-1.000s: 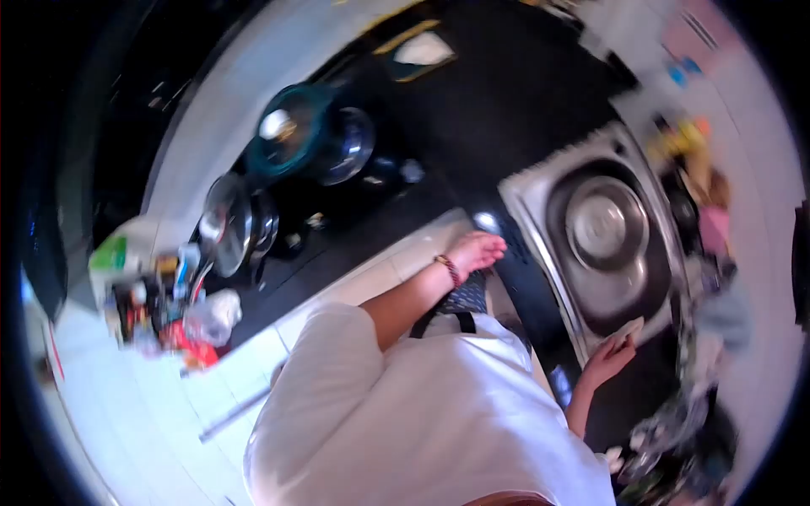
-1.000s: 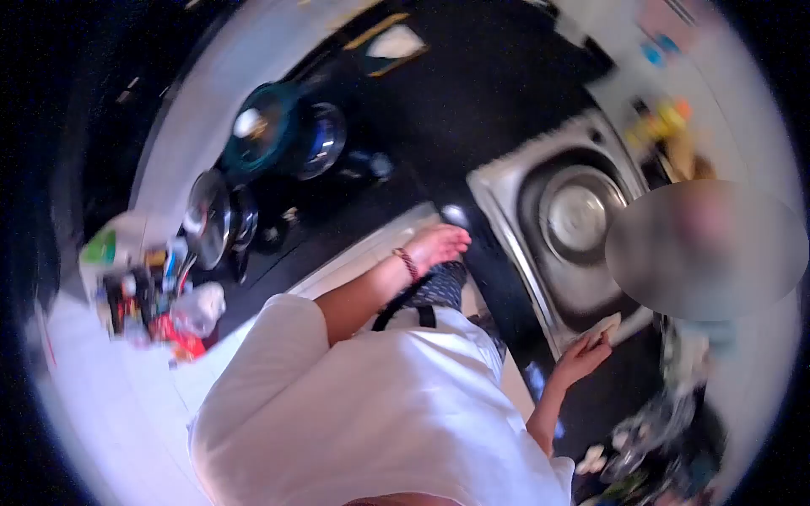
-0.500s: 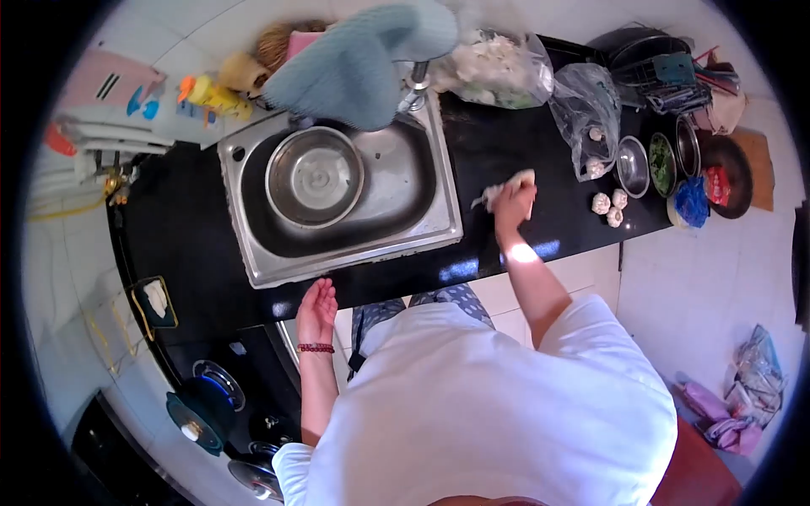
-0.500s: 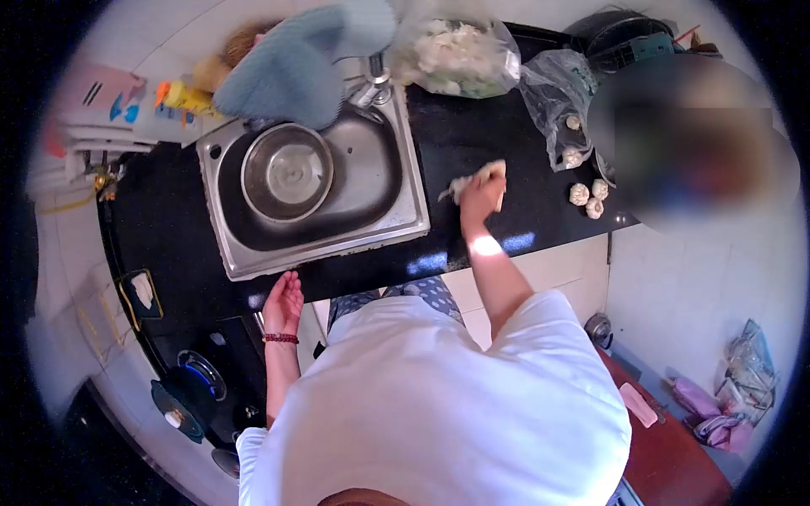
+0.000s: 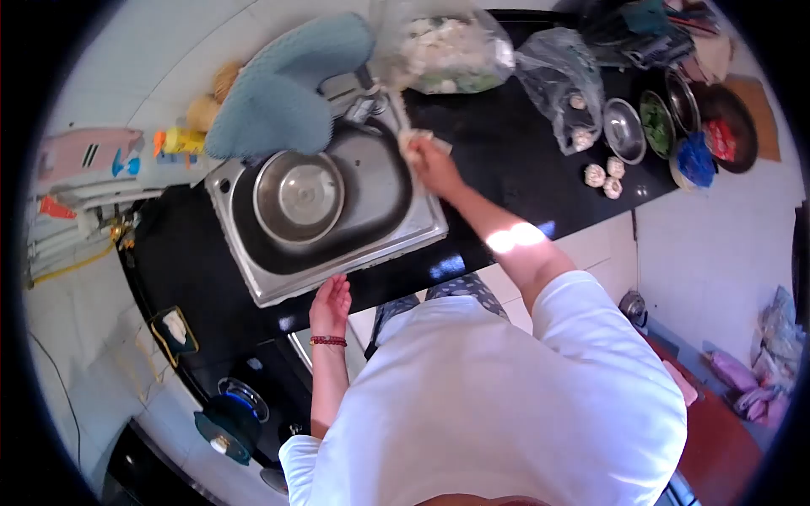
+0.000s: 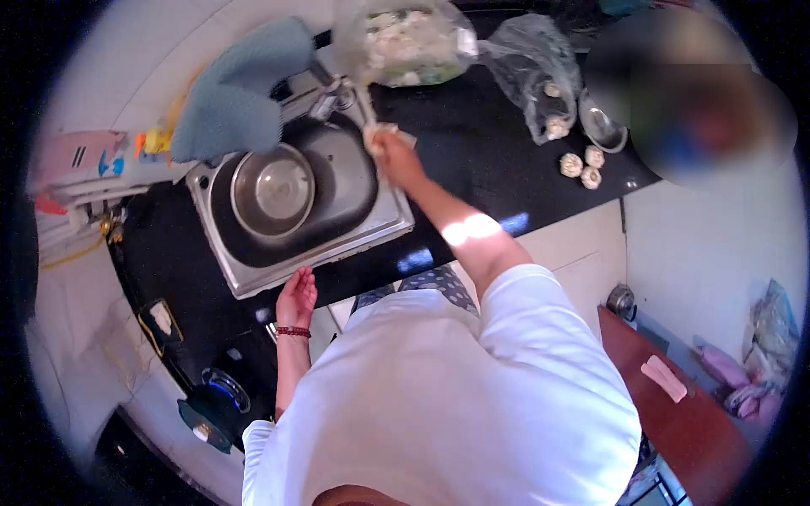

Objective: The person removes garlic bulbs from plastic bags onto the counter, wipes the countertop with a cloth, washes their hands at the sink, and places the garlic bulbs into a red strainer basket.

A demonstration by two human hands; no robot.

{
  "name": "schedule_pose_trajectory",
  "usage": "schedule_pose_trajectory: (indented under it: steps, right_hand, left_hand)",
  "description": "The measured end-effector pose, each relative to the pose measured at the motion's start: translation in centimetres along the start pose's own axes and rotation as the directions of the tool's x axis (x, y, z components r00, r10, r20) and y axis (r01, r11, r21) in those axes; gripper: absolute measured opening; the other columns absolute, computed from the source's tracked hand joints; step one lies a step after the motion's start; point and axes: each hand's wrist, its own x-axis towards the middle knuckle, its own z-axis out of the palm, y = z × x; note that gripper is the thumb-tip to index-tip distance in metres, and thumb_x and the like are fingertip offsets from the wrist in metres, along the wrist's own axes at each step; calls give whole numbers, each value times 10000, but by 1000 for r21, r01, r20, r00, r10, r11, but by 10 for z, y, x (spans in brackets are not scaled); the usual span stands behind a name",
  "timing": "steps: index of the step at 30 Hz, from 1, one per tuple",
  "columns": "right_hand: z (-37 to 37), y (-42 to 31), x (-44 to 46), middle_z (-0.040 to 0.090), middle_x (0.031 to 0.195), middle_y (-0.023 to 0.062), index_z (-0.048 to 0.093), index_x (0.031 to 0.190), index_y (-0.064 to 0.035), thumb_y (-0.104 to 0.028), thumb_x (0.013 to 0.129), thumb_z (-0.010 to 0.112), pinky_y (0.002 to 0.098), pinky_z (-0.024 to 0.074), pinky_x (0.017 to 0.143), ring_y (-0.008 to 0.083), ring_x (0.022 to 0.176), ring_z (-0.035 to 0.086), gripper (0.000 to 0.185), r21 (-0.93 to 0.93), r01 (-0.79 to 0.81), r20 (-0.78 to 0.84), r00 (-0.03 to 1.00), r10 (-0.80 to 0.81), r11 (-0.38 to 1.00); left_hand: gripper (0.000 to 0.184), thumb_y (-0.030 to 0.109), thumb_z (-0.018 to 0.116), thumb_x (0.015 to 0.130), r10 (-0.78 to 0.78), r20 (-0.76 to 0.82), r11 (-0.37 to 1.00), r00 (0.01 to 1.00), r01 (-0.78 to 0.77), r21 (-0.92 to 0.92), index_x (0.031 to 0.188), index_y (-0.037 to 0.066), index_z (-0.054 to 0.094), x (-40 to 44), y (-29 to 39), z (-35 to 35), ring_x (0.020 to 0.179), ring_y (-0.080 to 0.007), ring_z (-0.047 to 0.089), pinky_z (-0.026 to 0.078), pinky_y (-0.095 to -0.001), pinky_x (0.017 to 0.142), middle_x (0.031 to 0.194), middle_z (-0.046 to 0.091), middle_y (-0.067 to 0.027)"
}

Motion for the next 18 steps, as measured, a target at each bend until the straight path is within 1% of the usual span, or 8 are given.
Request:
schedule_pose_trajectory:
  steps: [2,5,9,11,13,14,15,18]
  right_hand:
    - [-15,-10,-46,595,1083,179,560,1102,-68,-59,815,624,410,473,891,377,1014,589,294,102,29,88,995,-38,994]
    - [-69,-43,-96,594,1067,171,567,1122,-18,-48,822,628,375,476,878,321,1005,600,307,-18,-59,-230,972,53,998]
    - [-150,-5,-150,598,1083,182,571,1129,-24,-117,839,594,393,473,882,320,1012,599,306,-277,-358,-675,733,85,891]
    - [-178,34,-166,606,1078,198,567,1133,-10,-150,849,568,403,471,883,340,1012,595,317,-45,-584,-733,571,371,810]
    - [-184,59,-166,618,1052,211,560,1142,12,-158,859,550,413,466,888,366,1012,591,331,-46,-673,-766,498,407,738]
    - [-167,95,-163,615,1059,225,553,1155,23,-124,845,561,415,455,906,377,1046,577,343,-326,-563,-842,539,38,759]
    - [-167,96,-139,571,1099,258,507,1197,30,-61,843,586,450,441,895,414,1043,551,374,-319,-546,-748,647,149,775]
    - [-145,84,-48,557,1131,240,503,1208,28,-60,842,583,455,444,896,418,1036,552,385,-387,-361,-694,720,-11,849]
  left_hand:
    - [212,186,610,924,-10,45,1000,999,10,0,1078,44,638,8,-1,3,899,-147,644,518,-252,752,1050,682,-70]
    - [214,188,613,923,-31,82,998,996,26,59,1078,43,639,17,4,11,886,-144,649,529,-251,739,1042,684,-69]
    - [218,198,625,919,-67,96,996,993,61,67,1080,53,642,33,7,21,880,-138,651,536,-252,728,1039,685,-65]
    - [219,207,628,918,-68,109,996,992,60,72,1080,60,643,38,8,28,880,-133,651,537,-253,733,1042,684,-54]
    - [219,209,625,920,-54,94,997,994,48,60,1080,61,642,37,6,36,881,-132,651,538,-255,735,1044,683,-51]
    - [217,207,621,922,-48,94,998,994,44,48,1080,61,642,36,3,39,880,-134,651,539,-257,735,1043,683,-52]
    - [215,205,618,924,-40,91,999,995,37,36,1080,60,641,33,1,41,878,-135,651,540,-258,734,1042,683,-53]
    - [208,196,605,930,-46,57,999,997,46,-2,1079,55,639,23,-9,34,874,-139,651,540,-260,729,1037,682,-56]
